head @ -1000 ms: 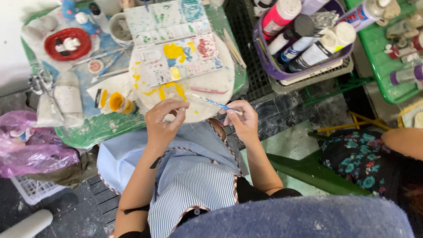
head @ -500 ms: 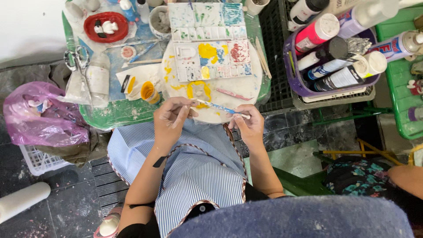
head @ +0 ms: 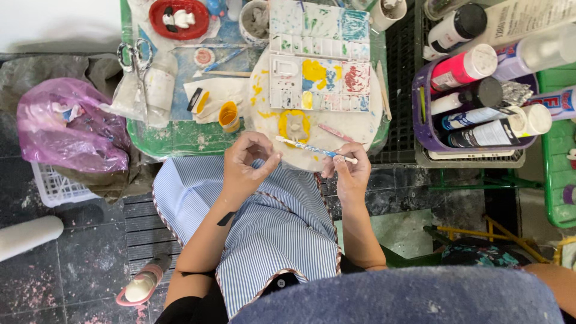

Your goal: The person cleans a small piece of pottery with a cloth, paints the top of the pottery with a brush, and then paints the inside of a cup-like pottery piece with a brush.

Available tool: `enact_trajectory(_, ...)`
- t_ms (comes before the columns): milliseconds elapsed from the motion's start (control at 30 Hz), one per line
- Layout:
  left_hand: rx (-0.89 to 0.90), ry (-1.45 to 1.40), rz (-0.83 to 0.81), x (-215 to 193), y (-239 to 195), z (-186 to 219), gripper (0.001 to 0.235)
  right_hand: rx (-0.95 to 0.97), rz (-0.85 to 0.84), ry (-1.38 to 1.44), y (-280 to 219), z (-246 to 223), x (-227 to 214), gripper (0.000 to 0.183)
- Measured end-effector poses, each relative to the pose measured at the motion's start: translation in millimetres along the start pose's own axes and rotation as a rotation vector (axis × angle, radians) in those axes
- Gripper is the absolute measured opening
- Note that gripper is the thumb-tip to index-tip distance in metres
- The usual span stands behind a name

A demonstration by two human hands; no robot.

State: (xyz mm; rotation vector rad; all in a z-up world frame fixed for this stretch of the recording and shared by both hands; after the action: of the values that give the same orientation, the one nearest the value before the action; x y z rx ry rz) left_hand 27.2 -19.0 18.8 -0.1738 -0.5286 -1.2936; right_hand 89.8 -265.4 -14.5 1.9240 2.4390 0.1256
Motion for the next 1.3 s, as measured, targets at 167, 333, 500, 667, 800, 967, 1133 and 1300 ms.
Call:
enact_trajectory(167,0.011,0.006,0.016,-14.7,-15.9,2.0,0.017,0.014,-0.034,0.026,-1.2,0.6,10.5,0.014)
enact_trajectory(333,0.148,0.121,0.050,-38.0,-40.1,9.3,0.012,0.035,-0.087,0.118,-3.3,-0.4,19.9,0.015)
enact_trajectory(500,0.150,0.120,0.169,-57.2,-55.2,13.1,0.012,0.036,-0.137,0.164,-2.5,-1.7,30.9,0.015)
enact_trajectory(667,0.133,0.176,0.150,-53.5,-50.2,19.4,0.012,0.040,-0.157,0.145,-3.1,-1.9,38.5,0.015)
enact_trajectory(800,0.050,0.380,0.122,-38.5,-41.8,22.6,0.016,0.023,-0.169,0.056,-5.6,-1.2,41.3,0.012)
enact_trajectory(967,0.095,0.247,0.150,-28.4,-37.4,16.9,0.013,0.078,-0.175,-0.072,-13.2,4.9,43.3,0.013)
enact_trajectory(1133,0.118,0.209,0.163,-34.5,-38.0,12.9,0.010,-0.033,-0.246,-0.165,-17.2,5.6,49.9,0.013)
enact_trajectory(1300,0.153,0.197,0.143,-39.3,-38.4,13.8,0.008,-0.061,-0.300,-0.255,-14.7,1.3,52.8,0.012)
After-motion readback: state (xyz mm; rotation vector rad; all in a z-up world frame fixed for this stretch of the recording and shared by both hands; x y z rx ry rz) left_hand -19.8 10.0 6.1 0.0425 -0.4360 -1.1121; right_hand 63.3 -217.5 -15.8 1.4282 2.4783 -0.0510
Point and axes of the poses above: each hand's wrist, its own y-axis towards the middle knuckle, its own x-axis out of the palm, z = x × y, the point moved 3 cm from there along y, towards the middle knuckle, and after that the axes turned 14 degrees about -y, right-handed, at the moved point
